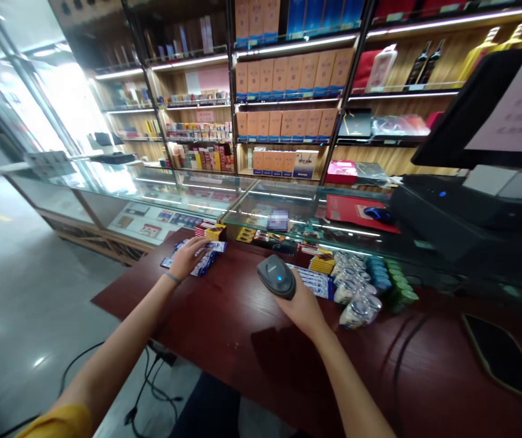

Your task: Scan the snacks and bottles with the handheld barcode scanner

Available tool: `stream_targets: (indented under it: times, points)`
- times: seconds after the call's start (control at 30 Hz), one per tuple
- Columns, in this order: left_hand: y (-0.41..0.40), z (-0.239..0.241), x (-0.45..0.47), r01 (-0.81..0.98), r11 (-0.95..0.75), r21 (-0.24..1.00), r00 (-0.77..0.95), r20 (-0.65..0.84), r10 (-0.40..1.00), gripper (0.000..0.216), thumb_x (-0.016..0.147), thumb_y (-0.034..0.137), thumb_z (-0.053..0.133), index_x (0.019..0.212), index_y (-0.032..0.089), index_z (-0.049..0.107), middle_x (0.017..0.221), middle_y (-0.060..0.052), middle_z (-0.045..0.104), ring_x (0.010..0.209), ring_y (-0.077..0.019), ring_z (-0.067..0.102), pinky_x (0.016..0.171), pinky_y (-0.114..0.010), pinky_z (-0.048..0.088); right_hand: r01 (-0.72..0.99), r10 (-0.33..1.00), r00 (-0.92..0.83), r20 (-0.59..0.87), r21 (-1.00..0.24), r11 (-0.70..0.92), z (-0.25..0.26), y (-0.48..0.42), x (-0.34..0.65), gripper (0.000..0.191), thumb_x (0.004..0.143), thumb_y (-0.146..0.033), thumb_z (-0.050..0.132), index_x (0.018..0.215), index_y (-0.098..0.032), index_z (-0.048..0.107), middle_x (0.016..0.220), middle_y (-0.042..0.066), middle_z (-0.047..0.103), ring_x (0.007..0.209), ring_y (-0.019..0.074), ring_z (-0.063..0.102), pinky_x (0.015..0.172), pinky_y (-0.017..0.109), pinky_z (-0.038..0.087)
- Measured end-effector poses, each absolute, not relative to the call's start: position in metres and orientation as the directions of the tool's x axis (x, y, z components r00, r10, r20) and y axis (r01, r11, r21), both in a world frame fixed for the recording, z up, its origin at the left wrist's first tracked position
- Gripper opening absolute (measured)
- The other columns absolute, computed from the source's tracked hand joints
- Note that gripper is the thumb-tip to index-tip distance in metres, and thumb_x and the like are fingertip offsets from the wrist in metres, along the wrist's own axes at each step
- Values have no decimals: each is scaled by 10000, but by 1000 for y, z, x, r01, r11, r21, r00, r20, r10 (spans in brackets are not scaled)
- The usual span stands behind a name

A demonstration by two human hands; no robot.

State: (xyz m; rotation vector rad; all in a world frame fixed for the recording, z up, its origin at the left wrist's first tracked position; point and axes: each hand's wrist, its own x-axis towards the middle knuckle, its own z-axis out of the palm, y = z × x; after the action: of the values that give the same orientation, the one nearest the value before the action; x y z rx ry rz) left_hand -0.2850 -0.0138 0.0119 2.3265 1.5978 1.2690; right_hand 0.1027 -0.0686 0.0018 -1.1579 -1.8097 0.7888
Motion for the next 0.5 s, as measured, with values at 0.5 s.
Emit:
stream_targets:
  times: [0.5]
  points:
    - [-15,-30,-363,882,-339,327,183,425,887,361,943,175,543,1240,249,733,1262,-108,670,1131,-243,647,1059,-402,516,499,907,-359,219,-777,385,-11,-74,66,388,760,-334,669,1122,-273,543,944,46,763,932,309,742,830,396,544]
